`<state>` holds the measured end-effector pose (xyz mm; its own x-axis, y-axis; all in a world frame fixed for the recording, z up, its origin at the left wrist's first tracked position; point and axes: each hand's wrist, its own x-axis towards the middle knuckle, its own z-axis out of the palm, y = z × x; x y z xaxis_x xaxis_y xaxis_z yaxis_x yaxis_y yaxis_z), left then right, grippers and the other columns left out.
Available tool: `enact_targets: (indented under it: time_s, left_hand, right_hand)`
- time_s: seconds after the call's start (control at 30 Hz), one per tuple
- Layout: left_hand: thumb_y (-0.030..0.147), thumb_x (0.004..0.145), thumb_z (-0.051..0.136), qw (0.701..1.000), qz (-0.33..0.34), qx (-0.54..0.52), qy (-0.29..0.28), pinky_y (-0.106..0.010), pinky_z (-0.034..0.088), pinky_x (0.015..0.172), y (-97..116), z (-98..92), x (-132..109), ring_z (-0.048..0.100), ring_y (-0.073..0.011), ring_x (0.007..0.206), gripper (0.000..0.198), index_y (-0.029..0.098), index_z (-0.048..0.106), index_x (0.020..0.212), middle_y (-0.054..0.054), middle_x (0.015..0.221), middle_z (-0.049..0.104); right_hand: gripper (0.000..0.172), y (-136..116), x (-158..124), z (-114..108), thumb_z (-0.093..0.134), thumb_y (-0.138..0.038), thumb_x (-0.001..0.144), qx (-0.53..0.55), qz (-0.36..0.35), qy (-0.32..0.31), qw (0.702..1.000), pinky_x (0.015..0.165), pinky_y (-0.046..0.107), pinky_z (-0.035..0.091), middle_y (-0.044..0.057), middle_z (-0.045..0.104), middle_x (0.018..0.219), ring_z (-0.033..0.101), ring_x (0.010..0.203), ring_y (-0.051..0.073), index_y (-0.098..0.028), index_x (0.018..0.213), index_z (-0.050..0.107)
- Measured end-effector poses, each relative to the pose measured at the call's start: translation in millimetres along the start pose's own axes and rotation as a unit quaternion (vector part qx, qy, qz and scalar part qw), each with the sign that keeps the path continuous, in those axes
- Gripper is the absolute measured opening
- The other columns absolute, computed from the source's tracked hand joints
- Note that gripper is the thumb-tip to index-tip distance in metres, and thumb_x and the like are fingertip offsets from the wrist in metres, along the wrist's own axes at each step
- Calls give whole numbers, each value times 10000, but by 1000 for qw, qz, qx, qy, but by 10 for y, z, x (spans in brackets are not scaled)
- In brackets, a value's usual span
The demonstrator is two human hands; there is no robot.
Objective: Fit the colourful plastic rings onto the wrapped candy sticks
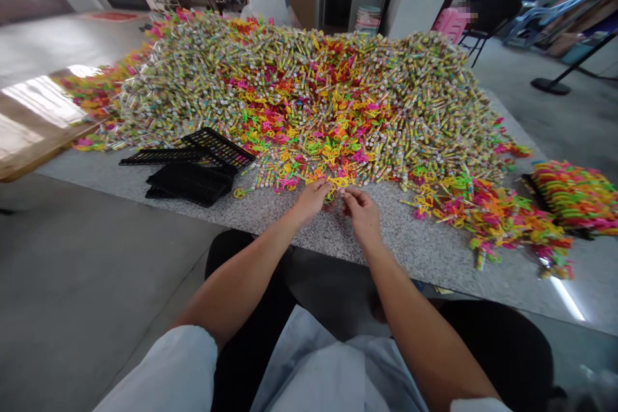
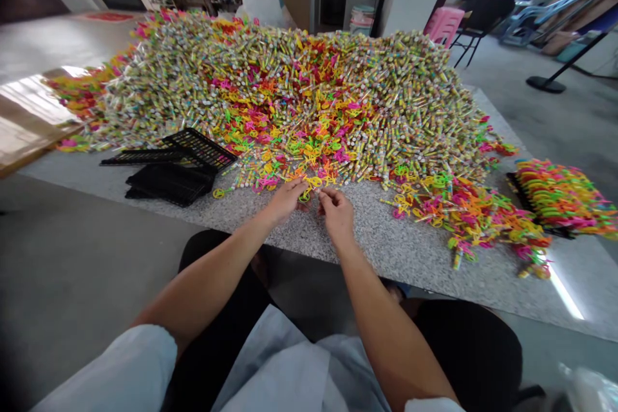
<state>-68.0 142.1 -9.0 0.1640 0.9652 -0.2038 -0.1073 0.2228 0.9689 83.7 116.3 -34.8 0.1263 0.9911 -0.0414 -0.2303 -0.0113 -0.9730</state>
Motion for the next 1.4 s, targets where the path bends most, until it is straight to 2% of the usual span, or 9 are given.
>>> enact_targets:
  time_s: [0.17,0.37,0.57,0.73,0.9,1.07,1.4]
  left_hand:
    - [518,943,593,996,41,77,-3,-291,534,576,-59,-21,13,625,-149,624,319,199,584,923,-51,894,672]
    - [504,961,559,991,68,113,-4,-270,516,556,-68,9,-22,620,-149,618,312,202,549,884,-35,842,645]
    - [477,976,527,990,80,116,0,-265,518,555,-44,6,-22,607,-141,618,288,202,544,892,-30,854,635]
    - [484,972,529,988,74,138,-11,-249,510,558,-9,-1,-36,602,-130,610,293,203,557,890,-24,856,652]
    - [465,978,517,988,69,134,-10,-242,507,555,-1,15,-49,605,-127,606,281,202,549,887,-19,848,655]
    - [450,983,503,987,73,142,-17,-237,515,572,-9,17,-50,603,-126,636,276,197,555,885,-22,874,668]
    - [464,960,538,988,76,128,-30,-220,521,587,4,35,-65,614,-143,728,287,193,593,882,-19,849,656]
  right_hand:
    - [352,51,-51,12,765,-470,804,24,3,-1,1000,531,247,528,-6,708,810,596,601,124,-214,1039,707]
    - [364,73,-64,33,832,-485,750,144,75,-7,987,458,225,465,-16,685,764,555,510,92,-203,920,676]
    - [371,61,-96,37,824,-483,764,124,60,4,990,431,223,445,-19,683,737,544,481,91,-194,951,686]
    - [346,47,-107,16,833,-456,754,157,94,-9,983,418,210,434,-22,676,731,528,468,79,-196,926,682]
    - [348,44,-105,29,832,-465,755,149,82,2,985,409,206,436,-24,677,724,531,463,79,-201,920,678]
    - [327,58,-105,30,828,-451,760,167,100,7,981,406,198,440,-24,687,747,519,463,67,-201,908,677]
    - [343,52,-130,40,815,-479,773,145,68,15,987,423,205,433,-9,696,773,528,483,74,-197,921,687]
